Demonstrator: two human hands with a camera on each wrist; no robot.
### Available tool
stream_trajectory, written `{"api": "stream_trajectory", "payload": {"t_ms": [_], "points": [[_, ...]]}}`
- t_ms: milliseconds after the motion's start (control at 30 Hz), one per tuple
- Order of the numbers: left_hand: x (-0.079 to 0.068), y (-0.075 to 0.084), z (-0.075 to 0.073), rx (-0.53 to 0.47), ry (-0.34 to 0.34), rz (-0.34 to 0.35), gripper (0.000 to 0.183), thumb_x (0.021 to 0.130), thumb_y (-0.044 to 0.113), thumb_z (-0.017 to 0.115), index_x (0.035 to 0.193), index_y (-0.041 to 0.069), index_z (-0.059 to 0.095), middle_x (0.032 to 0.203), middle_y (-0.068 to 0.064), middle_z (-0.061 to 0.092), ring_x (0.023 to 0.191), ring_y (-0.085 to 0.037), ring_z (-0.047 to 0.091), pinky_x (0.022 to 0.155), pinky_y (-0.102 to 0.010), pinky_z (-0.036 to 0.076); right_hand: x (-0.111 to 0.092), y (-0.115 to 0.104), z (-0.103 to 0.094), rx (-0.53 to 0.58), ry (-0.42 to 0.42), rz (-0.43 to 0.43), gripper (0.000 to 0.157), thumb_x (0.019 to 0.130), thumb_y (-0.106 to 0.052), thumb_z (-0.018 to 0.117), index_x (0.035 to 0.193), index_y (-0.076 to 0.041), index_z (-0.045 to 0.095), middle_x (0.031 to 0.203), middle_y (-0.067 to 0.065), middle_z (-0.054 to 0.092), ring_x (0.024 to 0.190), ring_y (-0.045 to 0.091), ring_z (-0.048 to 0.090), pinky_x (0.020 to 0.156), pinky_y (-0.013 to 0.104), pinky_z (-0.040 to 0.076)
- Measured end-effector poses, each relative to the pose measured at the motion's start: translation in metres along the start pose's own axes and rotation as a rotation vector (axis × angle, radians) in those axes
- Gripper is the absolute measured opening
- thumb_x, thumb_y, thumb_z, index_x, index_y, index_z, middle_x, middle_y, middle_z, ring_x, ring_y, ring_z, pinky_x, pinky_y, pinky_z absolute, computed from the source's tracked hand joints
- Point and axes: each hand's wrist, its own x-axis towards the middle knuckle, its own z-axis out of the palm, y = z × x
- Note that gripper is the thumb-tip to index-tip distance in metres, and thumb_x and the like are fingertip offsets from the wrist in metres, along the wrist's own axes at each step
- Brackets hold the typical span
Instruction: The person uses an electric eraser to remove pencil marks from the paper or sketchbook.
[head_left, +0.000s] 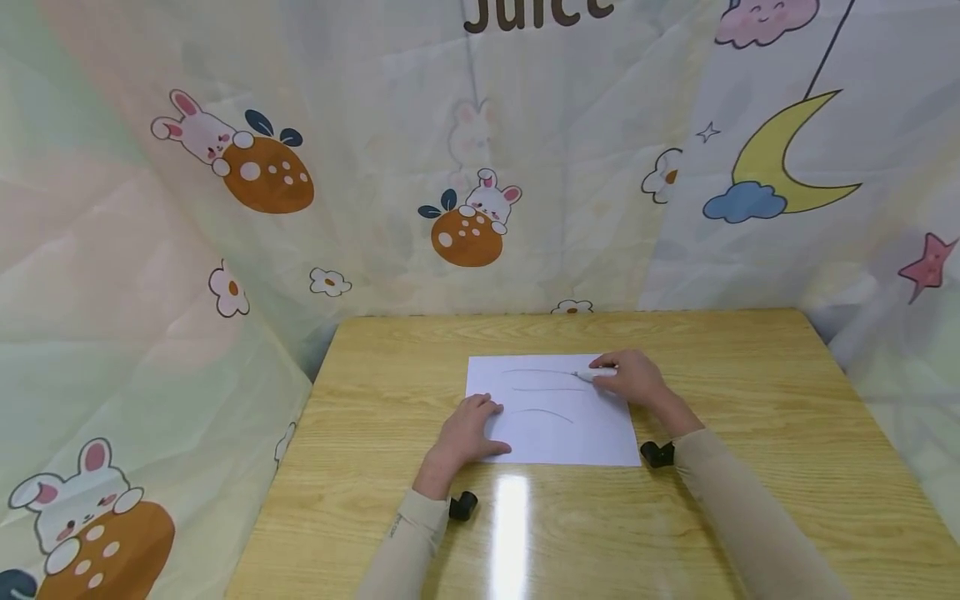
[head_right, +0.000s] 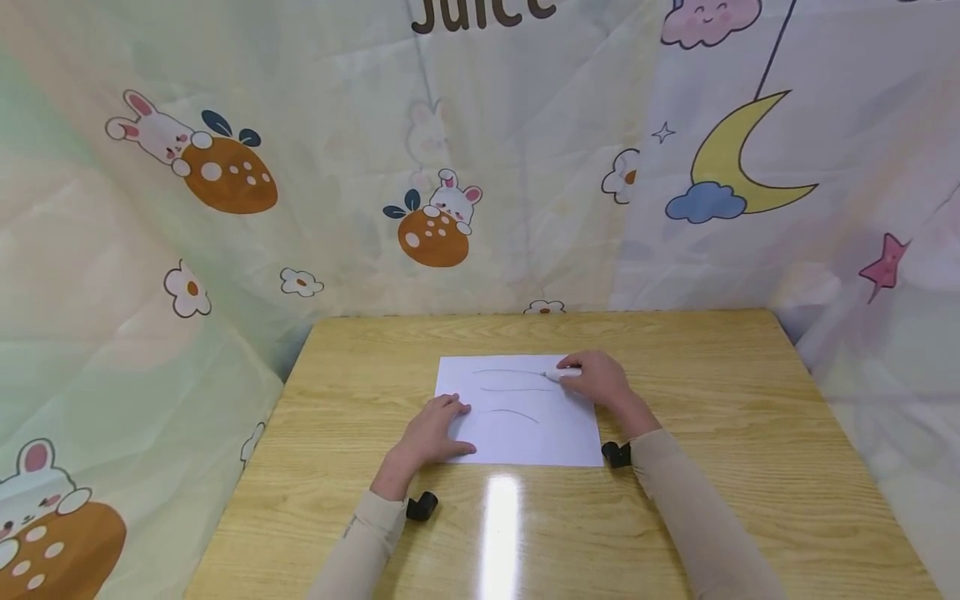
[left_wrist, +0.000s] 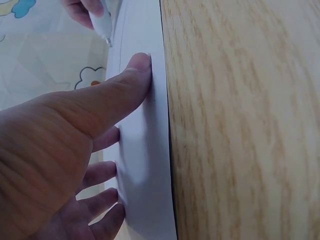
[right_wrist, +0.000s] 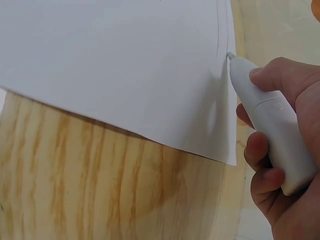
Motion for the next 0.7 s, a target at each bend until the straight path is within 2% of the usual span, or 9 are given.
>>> {"api": "stream_trajectory", "payload": {"t_ms": [267,700], "points": [[0.0007,-0.0013,-0.0005,-0.002,-0.006,0.0,0.072,0.074,0.05,0.081,0.131,0.012,0.06,0.143,-0.012,0.047,0.134,-0.029,0.039,0.106,-0.042,0.038,0.0004,0.0006,-0.0004,0.003,-0.001,-0.008,0.028,0.084,-0.024,0.073,0.109,-0.013,0.075,0.112,0.012,0.069,0.092,0.024,0.062,0.072,0.041,0.05],[0.0003,-0.0011,0.0016,-0.011,-0.018,-0.008,0.072,0.074,0.051,0.081,0.132,0.014,0.06,0.144,-0.011,0.046,0.135,-0.028,0.038,0.106,-0.043,0.039,0.0018,0.0025,0.0031,-0.003,0.01,-0.012,0.028,0.083,-0.025,0.073,0.109,-0.015,0.075,0.11,0.009,0.069,0.091,0.023,0.062,0.073,0.042,0.051]]}}
